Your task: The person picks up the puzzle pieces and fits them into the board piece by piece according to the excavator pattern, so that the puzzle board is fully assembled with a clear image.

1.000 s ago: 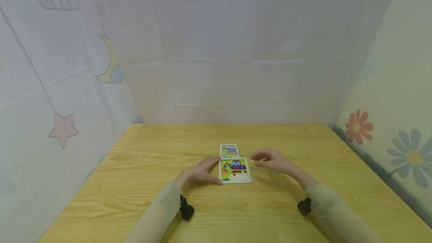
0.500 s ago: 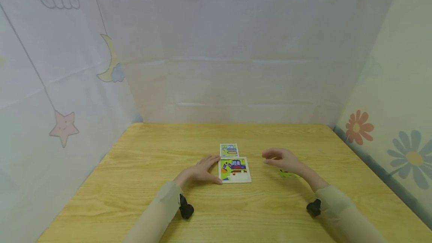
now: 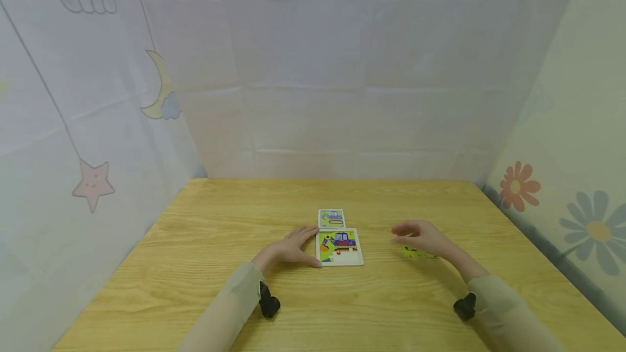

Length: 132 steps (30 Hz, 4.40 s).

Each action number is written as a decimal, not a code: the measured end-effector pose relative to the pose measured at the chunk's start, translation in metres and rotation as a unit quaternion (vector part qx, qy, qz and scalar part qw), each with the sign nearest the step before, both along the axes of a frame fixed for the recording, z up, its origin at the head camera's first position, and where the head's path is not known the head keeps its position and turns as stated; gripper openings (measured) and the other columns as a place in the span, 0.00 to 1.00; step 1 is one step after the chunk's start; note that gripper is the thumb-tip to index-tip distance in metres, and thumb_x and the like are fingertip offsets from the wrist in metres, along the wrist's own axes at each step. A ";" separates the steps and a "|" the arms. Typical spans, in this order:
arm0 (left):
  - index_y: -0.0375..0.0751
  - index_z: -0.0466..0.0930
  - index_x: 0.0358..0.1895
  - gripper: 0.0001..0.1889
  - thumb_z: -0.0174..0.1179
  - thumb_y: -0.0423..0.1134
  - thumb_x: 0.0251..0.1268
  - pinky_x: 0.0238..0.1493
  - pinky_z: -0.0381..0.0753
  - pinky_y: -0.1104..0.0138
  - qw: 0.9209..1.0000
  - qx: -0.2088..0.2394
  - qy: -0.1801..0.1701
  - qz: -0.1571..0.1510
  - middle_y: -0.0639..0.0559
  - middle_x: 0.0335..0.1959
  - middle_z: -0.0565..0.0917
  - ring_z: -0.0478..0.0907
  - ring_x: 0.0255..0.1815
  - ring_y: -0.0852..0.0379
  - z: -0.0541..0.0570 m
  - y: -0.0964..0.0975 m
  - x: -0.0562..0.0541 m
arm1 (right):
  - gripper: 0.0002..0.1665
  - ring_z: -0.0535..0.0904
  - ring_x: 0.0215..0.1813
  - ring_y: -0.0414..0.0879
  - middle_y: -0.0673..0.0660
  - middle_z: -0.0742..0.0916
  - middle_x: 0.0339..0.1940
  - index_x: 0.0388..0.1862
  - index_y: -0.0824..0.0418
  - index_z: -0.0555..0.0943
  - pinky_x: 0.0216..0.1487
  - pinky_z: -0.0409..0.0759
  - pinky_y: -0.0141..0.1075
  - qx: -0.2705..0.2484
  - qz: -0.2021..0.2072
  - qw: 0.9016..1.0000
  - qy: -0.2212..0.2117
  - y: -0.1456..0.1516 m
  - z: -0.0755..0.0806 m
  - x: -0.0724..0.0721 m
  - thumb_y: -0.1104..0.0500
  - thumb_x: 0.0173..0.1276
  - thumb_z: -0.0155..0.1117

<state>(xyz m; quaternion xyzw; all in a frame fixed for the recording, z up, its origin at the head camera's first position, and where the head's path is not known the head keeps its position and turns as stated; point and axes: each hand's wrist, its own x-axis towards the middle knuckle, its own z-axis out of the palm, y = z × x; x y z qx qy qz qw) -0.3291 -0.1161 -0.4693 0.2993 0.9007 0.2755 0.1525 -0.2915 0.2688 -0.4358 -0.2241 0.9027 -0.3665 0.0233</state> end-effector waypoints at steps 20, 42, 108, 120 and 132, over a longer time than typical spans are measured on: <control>0.48 0.47 0.75 0.50 0.64 0.59 0.53 0.72 0.41 0.42 1.000 0.001 -0.006 -0.002 0.44 0.77 0.46 0.36 0.77 0.43 0.002 0.001 0.001 | 0.28 0.80 0.50 0.54 0.65 0.83 0.52 0.58 0.70 0.75 0.44 0.81 0.36 0.045 -0.001 0.999 -0.021 0.019 0.003 0.006 0.52 0.65 0.63; 0.47 0.47 0.75 0.50 0.64 0.60 0.53 0.72 0.42 0.42 1.000 -0.007 0.000 -0.003 0.43 0.76 0.46 0.37 0.77 0.42 0.003 0.002 0.001 | 0.22 0.79 0.46 0.57 0.60 0.83 0.45 0.45 0.66 0.82 0.40 0.81 0.43 0.090 -0.046 0.994 -0.048 0.028 0.000 0.009 0.56 0.54 0.72; 0.50 0.47 0.75 0.49 0.63 0.60 0.54 0.73 0.41 0.43 1.000 -0.010 -0.006 -0.005 0.49 0.77 0.48 0.36 0.77 0.44 0.002 0.001 0.002 | 0.16 0.83 0.37 0.50 0.59 0.84 0.35 0.44 0.68 0.78 0.39 0.84 0.40 -0.033 -0.018 0.995 -0.095 -0.016 0.005 -0.009 0.56 0.65 0.63; 0.49 0.47 0.75 0.49 0.62 0.61 0.54 0.72 0.41 0.43 1.000 -0.012 -0.002 -0.006 0.48 0.77 0.48 0.36 0.77 0.44 0.003 0.001 0.002 | 0.18 0.82 0.36 0.49 0.60 0.83 0.35 0.45 0.69 0.78 0.41 0.84 0.42 -0.069 0.005 0.987 -0.142 -0.055 0.011 -0.014 0.56 0.65 0.64; 0.49 0.46 0.75 0.50 0.63 0.60 0.54 0.71 0.40 0.41 1.000 -0.007 -0.012 0.000 0.46 0.77 0.45 0.35 0.77 0.43 0.003 0.002 0.002 | 0.15 0.82 0.33 0.45 0.59 0.84 0.34 0.42 0.69 0.79 0.38 0.84 0.42 -0.065 0.025 0.985 -0.158 -0.092 0.011 -0.020 0.59 0.63 0.65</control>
